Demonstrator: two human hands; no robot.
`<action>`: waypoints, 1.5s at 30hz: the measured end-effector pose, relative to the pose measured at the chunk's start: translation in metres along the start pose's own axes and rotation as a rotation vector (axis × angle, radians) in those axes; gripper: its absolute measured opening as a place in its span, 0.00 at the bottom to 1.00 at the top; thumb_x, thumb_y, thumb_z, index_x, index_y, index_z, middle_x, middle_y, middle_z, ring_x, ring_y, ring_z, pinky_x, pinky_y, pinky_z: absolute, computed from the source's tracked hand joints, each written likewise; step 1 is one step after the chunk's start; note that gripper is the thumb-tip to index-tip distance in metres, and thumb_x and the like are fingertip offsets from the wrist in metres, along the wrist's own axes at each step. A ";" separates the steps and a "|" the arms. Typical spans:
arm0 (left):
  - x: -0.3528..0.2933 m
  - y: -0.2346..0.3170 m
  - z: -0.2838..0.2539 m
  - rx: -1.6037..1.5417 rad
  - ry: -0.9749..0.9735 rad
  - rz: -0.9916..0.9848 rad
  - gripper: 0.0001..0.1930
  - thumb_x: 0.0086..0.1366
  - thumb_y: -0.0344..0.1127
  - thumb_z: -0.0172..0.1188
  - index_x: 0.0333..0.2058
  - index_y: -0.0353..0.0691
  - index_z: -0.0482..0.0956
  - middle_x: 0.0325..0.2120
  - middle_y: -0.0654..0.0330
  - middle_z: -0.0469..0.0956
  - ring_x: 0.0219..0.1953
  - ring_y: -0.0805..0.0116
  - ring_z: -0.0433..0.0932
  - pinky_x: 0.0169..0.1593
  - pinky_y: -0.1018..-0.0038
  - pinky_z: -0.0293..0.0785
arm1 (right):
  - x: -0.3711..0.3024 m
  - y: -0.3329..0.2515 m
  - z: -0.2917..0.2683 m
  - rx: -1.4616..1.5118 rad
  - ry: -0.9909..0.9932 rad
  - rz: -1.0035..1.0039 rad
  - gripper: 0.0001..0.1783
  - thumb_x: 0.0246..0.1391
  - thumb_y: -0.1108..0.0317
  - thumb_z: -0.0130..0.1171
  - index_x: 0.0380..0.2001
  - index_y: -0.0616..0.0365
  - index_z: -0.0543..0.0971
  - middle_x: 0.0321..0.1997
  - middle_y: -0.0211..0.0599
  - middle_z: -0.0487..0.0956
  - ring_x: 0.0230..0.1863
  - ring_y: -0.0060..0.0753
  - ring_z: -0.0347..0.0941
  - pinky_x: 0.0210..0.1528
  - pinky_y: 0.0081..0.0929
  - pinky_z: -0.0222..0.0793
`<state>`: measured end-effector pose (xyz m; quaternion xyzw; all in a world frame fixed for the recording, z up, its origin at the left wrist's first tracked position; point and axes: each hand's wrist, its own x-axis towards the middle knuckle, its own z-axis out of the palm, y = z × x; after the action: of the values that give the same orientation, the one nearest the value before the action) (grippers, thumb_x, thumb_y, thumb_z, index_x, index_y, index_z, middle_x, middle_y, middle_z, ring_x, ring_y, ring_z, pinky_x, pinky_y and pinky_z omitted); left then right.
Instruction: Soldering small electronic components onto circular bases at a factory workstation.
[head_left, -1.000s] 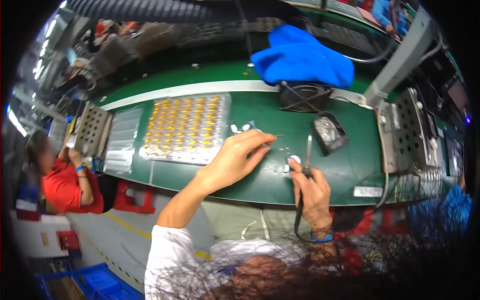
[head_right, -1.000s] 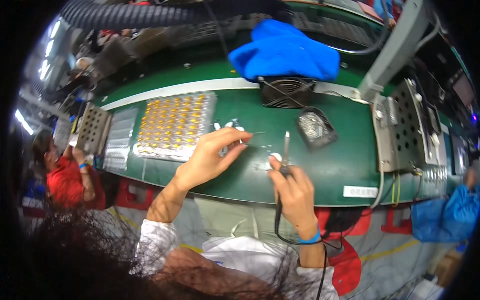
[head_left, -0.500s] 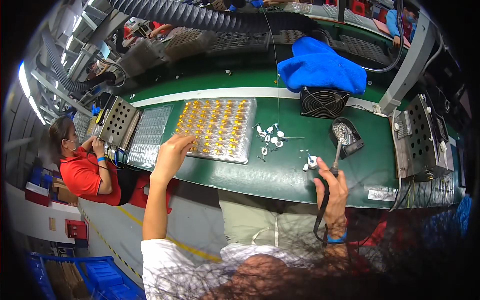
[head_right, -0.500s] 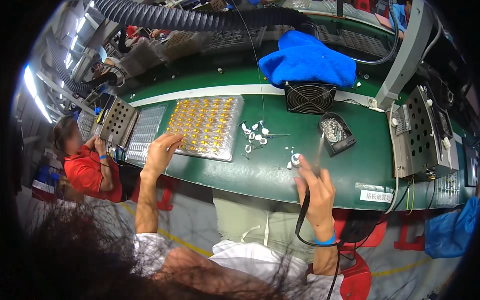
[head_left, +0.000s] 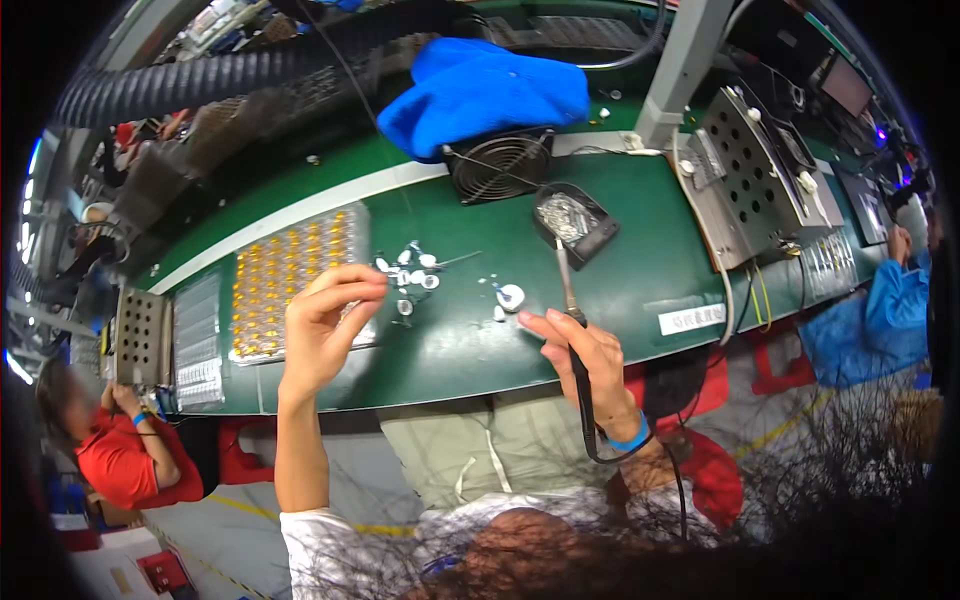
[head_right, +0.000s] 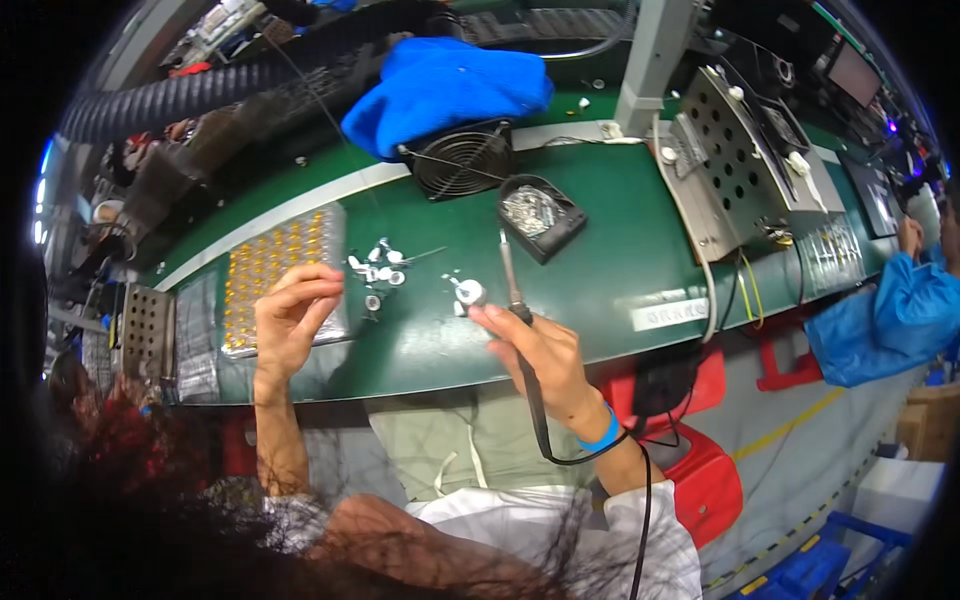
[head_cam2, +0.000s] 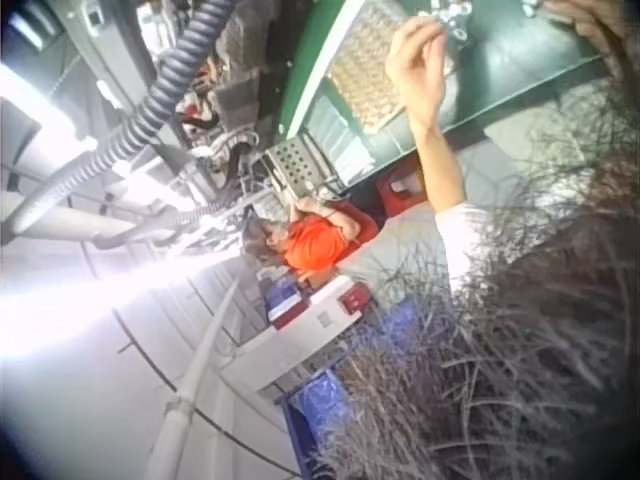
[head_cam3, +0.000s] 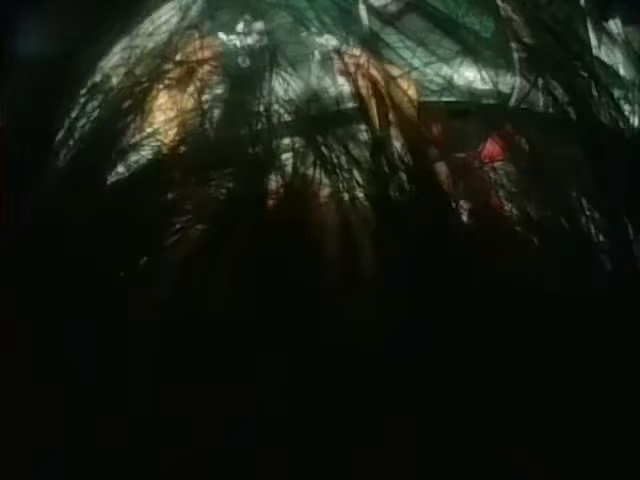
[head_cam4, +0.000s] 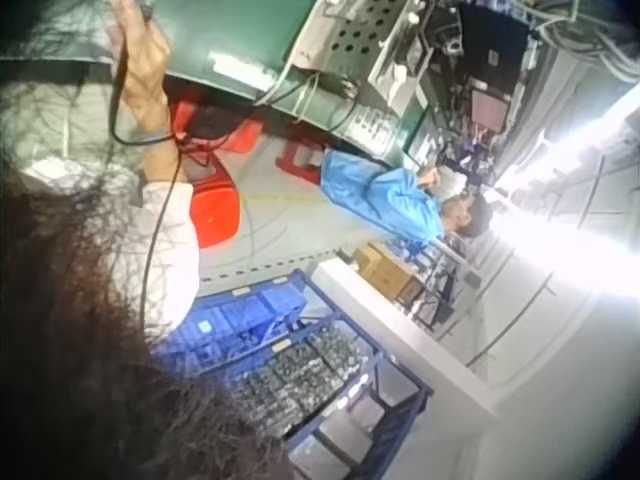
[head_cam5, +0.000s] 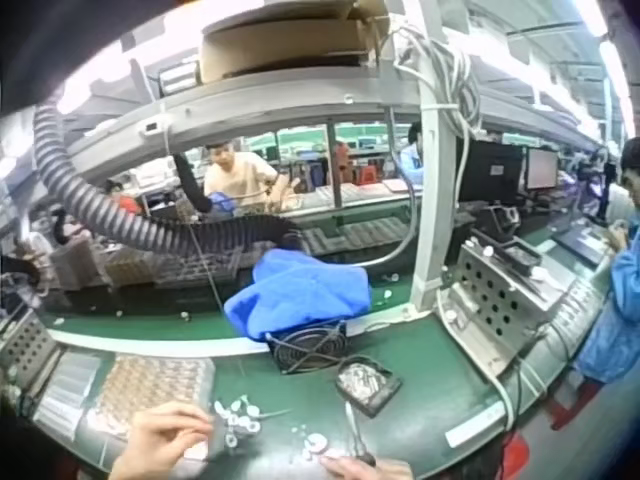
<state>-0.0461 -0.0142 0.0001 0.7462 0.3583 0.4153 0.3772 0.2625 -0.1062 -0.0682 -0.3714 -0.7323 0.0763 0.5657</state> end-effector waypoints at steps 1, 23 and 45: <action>0.011 0.005 0.014 -0.023 -0.077 0.006 0.10 0.64 0.14 0.63 0.42 0.30 0.87 0.46 0.54 0.81 0.49 0.66 0.81 0.52 0.74 0.80 | -0.006 0.000 -0.006 -0.019 -0.007 0.011 0.24 0.63 0.77 0.62 0.61 0.64 0.72 0.43 0.46 0.88 0.36 0.44 0.86 0.40 0.30 0.79; 0.041 -0.027 0.105 -0.329 -0.284 -0.266 0.09 0.66 0.16 0.63 0.45 0.27 0.81 0.46 0.51 0.81 0.53 0.59 0.83 0.60 0.68 0.83 | -0.026 -0.002 -0.015 -0.191 -0.027 0.095 0.20 0.48 0.69 0.76 0.43 0.66 0.83 0.24 0.40 0.82 0.21 0.39 0.79 0.27 0.30 0.73; 0.041 -0.028 0.108 -0.343 -0.236 -0.253 0.07 0.66 0.20 0.63 0.43 0.28 0.84 0.43 0.54 0.83 0.47 0.68 0.85 0.55 0.72 0.86 | -0.023 -0.004 -0.015 -0.244 -0.086 0.091 0.21 0.48 0.67 0.78 0.43 0.64 0.83 0.29 0.42 0.85 0.23 0.38 0.80 0.27 0.29 0.74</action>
<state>0.0598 0.0046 -0.0501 0.6639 0.3267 0.3292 0.5866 0.2757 -0.1280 -0.0788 -0.4667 -0.7419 0.0282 0.4806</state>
